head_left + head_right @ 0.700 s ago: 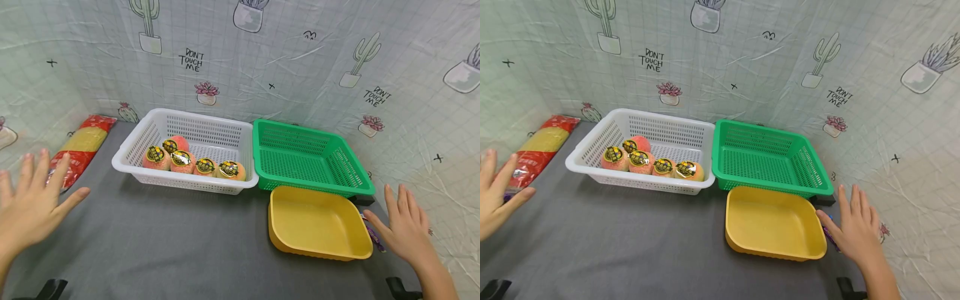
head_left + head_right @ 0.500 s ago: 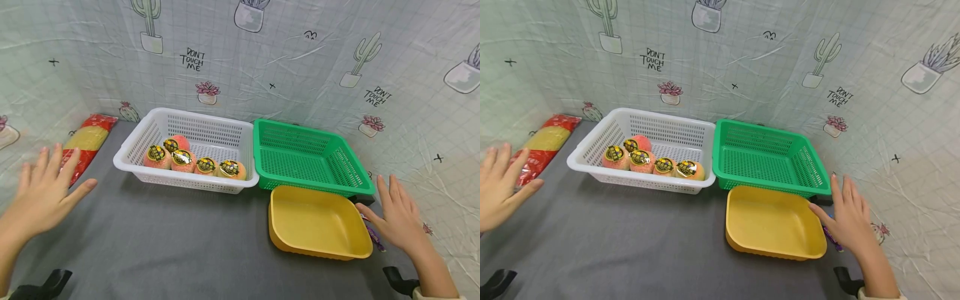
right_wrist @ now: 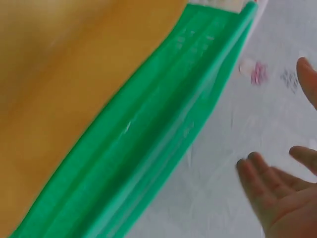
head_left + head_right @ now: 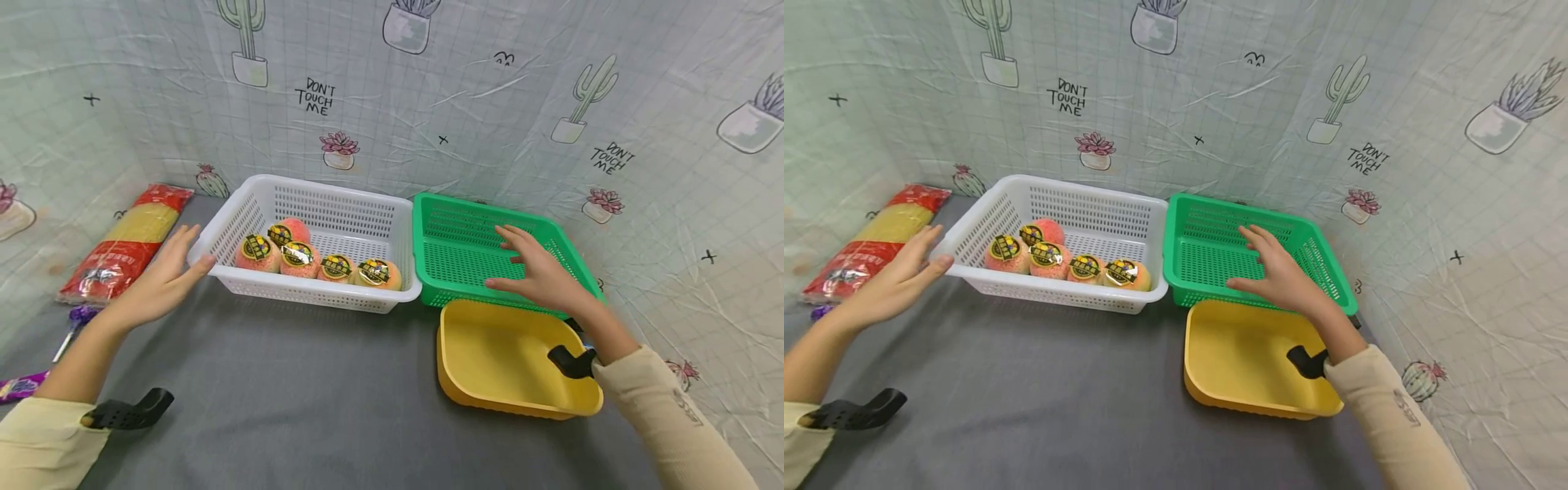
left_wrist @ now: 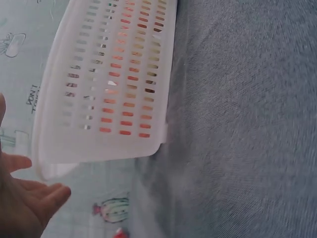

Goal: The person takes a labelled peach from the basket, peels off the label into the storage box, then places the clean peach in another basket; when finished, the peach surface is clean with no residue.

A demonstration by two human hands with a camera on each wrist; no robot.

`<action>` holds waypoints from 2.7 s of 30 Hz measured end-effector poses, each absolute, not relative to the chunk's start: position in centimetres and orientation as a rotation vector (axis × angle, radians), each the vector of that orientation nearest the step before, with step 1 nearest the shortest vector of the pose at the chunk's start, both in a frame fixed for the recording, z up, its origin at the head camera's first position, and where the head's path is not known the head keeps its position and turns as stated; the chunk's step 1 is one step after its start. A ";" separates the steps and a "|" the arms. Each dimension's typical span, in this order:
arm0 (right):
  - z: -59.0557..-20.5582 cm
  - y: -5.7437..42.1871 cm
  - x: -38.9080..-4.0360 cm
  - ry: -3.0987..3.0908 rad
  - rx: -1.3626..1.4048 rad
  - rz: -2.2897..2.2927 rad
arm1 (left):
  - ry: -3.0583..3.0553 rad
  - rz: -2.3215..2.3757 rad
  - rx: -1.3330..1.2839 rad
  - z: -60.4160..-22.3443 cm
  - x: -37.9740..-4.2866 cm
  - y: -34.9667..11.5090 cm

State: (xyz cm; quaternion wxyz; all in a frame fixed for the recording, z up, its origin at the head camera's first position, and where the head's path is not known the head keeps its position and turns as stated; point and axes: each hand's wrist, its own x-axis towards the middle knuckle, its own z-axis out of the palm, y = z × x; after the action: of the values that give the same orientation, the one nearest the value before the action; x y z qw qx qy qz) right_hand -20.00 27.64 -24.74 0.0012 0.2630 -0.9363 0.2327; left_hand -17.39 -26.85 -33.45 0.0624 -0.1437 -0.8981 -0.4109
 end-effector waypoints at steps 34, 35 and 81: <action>-28.1 11.9 -26.8 -3.130 1.526 0.315 | -2.551 -1.730 -0.315 -35.8 -18.0 -26.6; -28.0 11.8 -26.9 -3.152 1.528 0.303 | -2.556 -1.728 -0.313 -35.9 -18.1 -26.7; -22.7 13.6 -26.0 -3.089 1.579 0.752 | -2.554 -1.686 -0.297 -36.0 -17.9 -26.5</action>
State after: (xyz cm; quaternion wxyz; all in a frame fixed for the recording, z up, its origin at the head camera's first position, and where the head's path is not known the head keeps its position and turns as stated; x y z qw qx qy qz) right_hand -25.97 13.61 -22.73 -0.2025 0.4357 -0.8522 0.2074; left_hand -17.85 -26.48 -36.00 0.0334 -0.0966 -0.8301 -0.5482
